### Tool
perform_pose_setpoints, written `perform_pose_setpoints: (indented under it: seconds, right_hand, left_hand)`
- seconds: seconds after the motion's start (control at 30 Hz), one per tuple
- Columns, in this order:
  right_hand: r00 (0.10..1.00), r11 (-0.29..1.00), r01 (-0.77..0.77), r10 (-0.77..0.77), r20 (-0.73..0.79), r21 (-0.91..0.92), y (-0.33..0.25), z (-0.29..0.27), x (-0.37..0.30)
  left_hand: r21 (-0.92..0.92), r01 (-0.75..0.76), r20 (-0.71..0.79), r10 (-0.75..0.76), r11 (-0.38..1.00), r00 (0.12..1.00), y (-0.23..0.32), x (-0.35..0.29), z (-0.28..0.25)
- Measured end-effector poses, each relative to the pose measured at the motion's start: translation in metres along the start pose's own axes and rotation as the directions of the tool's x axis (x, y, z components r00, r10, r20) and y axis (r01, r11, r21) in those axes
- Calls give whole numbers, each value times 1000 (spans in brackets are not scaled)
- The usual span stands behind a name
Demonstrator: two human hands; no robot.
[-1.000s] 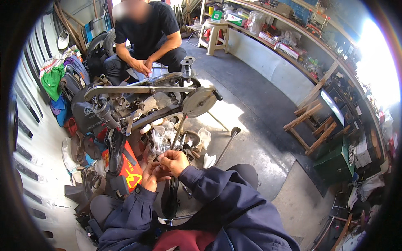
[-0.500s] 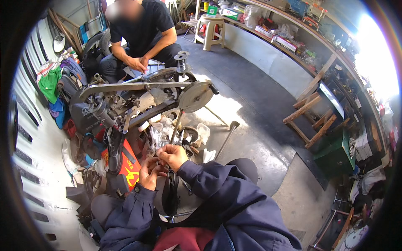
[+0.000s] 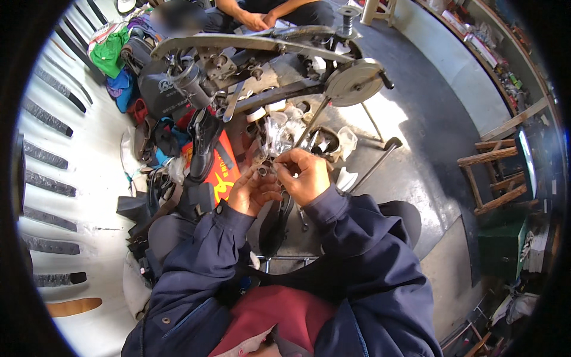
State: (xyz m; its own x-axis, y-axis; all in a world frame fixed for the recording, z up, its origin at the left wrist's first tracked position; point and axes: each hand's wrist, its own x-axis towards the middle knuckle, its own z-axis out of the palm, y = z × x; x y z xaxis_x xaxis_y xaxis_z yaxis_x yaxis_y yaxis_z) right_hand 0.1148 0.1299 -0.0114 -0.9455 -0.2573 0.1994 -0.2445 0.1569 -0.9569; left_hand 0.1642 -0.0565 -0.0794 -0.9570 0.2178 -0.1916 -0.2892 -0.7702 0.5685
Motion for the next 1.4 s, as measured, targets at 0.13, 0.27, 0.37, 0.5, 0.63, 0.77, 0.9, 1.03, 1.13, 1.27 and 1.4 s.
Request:
perform_pose_setpoints:
  seconds: [0.13, 0.27, 0.37, 0.5, 0.63, 0.77, 0.9, 1.03, 1.13, 1.27, 1.4]
  right_hand:
    - [987, 978, 160, -158, 31, -135, -10, -2, -1]
    - [982, 970, 190, -187, 34, -151, -12, -3, -2]
    - [985, 974, 170, -164, 52, -152, -10, -3, -2]
    - [985, 979, 159, -150, 80, -124, -8, -2, -3]
    - [983, 976, 168, -155, 100, -136, -8, -2, -3]
    - [982, 976, 165, -149, 114, -141, -9, -3, -3]
    - [981, 971, 172, -154, 115, -167, -8, -3, -3]
    - [982, 970, 169, -150, 115, -177, -7, -2, -3]
    - [980, 965, 183, -163, 116, -187, -7, -2, -3]
    - [979, 961, 188, -166, 118, -202, -6, -2, -3]
    - [979, 958, 192, -172, 111, -212, -5, -2, -4]
  left_hand:
    - [-118, -30, 0, 30, 993, 1000, 1, 0, 1]
    - [-113, -31, -19, 29, 993, 999, 0, 0, 0]
    - [-89, -29, -41, 26, 996, 999, 0, 2, -1]
    - [-53, -25, -29, 23, 998, 999, 1, 3, -1]
    - [-49, -35, -8, 35, 998, 999, 2, 3, -1]
    - [-36, -28, -44, 26, 999, 999, 3, 3, 0]
    - [-49, -36, 9, 37, 998, 999, 4, 2, 0]
    - [-48, -39, 10, 40, 998, 999, 4, 2, 1]
    - [-34, -36, 1, 37, 999, 999, 3, 2, 1]
    - [-16, -35, -9, 35, 999, 999, 3, 2, 1]
    - [-16, -35, -7, 35, 999, 999, 2, 3, 0]
